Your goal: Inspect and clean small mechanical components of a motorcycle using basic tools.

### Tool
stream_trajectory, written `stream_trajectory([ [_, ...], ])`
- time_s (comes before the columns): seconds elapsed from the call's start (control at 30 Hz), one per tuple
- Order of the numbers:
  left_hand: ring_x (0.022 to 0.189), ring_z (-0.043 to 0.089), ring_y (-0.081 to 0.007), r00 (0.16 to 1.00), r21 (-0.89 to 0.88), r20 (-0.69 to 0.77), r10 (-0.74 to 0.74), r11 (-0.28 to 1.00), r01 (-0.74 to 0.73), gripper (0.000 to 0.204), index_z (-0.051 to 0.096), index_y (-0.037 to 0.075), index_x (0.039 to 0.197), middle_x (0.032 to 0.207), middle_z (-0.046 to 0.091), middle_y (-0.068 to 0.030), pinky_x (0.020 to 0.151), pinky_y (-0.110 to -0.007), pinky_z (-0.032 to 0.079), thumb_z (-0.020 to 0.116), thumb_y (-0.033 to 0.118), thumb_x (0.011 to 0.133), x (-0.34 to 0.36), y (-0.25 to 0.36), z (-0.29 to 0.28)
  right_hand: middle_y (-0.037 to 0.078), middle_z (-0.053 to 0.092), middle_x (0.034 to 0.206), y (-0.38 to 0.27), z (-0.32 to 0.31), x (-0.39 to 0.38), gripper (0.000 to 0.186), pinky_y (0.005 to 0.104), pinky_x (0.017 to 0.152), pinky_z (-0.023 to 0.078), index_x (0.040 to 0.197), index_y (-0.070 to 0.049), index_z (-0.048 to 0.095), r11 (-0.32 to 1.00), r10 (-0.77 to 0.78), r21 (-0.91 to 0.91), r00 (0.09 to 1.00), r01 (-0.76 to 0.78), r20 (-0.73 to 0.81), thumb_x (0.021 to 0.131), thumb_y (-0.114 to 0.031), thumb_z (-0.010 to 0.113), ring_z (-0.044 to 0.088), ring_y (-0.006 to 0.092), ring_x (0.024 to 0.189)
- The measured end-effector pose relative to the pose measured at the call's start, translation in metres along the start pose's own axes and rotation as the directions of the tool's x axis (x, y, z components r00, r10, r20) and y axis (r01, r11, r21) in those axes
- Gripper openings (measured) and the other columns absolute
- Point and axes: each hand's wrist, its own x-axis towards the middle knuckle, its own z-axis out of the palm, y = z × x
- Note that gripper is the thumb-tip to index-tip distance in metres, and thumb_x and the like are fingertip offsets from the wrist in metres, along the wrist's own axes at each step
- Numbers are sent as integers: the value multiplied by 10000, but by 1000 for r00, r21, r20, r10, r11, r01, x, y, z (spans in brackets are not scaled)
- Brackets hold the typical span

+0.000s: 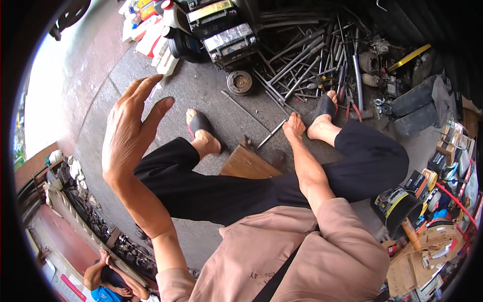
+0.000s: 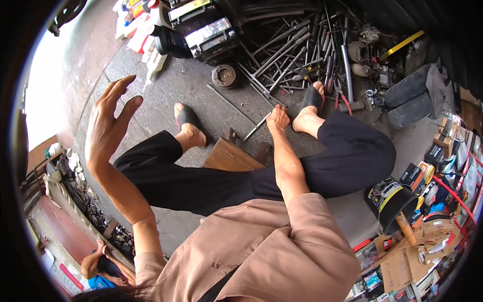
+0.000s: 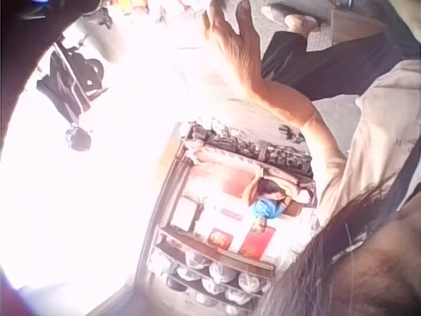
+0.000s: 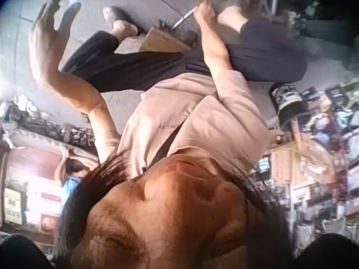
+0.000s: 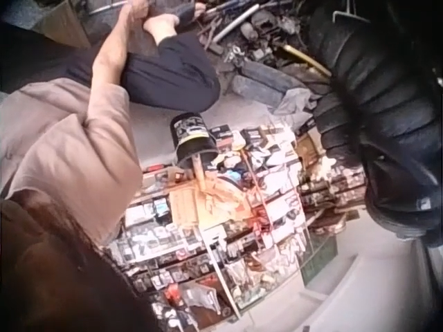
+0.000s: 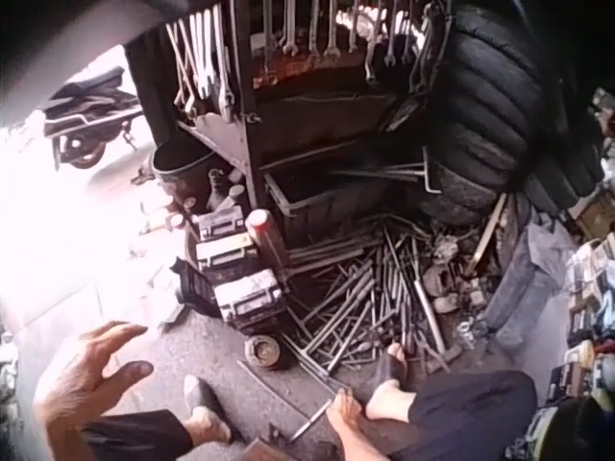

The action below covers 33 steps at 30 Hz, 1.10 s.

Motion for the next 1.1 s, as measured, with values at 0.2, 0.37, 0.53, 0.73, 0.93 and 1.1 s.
stream_trajectory([
  [0.2, 962, 599, -377, 954, 398, 178, -239, 905, 153, 445, 583, 13, 1201, 986, 617, -171, 807, -439, 473, 676, 275, 854, 24, -11, 15, 177, 610, 1170, -1, 5, 11, 310, 415, 835, 543, 1126, -61, 593, 983, 5, -183, 997, 10, 77, 838, -163, 642, 644, 310, 1042],
  [0.37, 958, 616, -385, 999, -92, 13, -42, 995, 43, 413, 587, -13, 1172, 1054, 633, -195, 824, -429, 476, 651, 274, 883, 36, -28, 8, 161, 656, 1124, -9, -2, 9, 225, 393, 869, 522, 1060, -82, 678, 946, -50, -312, 989, 91, 138, 877, -122, 553, 654, 307, 1029],
  [0.53, 944, 615, -352, 997, 161, 31, -69, 985, 63, 382, 591, 8, 1154, 1028, 626, -161, 799, -430, 477, 646, 274, 885, 72, -54, 14, 166, 659, 1161, -34, -36, 12, 381, 414, 938, 498, 1075, -71, 698, 946, 23, -297, 883, 133, 469, 779, -311, 689, 620, 312, 1115],
  [0.73, 912, 604, -314, 980, 177, -183, 83, 983, -50, 334, 586, 25, 1102, 952, 598, -135, 787, -406, 466, 648, 267, 880, 77, -51, 10, 224, 662, 1112, -78, -103, 12, 339, 438, 905, 515, 1009, -16, 699, 920, -146, -268, 884, 286, 445, 808, -279, 627, 647, 355, 1048],
  [0.93, 877, 608, -309, 986, 93, -135, 102, 992, -90, 300, 598, 30, 1035, 873, 596, -117, 757, -418, 460, 671, 261, 859, 49, -27, 6, 181, 681, 833, -109, -257, 9, 269, 453, 744, 533, 880, -6, 675, 774, -546, -274, 821, 571, 168, 889, -267, 610, 673, 348, 809],
  [1.1, 895, 609, -316, 975, 57, -201, 93, 995, -83, 286, 593, 40, 1002, 879, 595, -127, 762, -421, 473, 673, 271, 855, 23, -33, 8, 83, 678, 731, -154, -396, -20, 293, 323, 656, 522, 931, -4, 691, 518, -828, 38, 513, 854, -226, 803, -259, 760, 647, 189, 686],
])
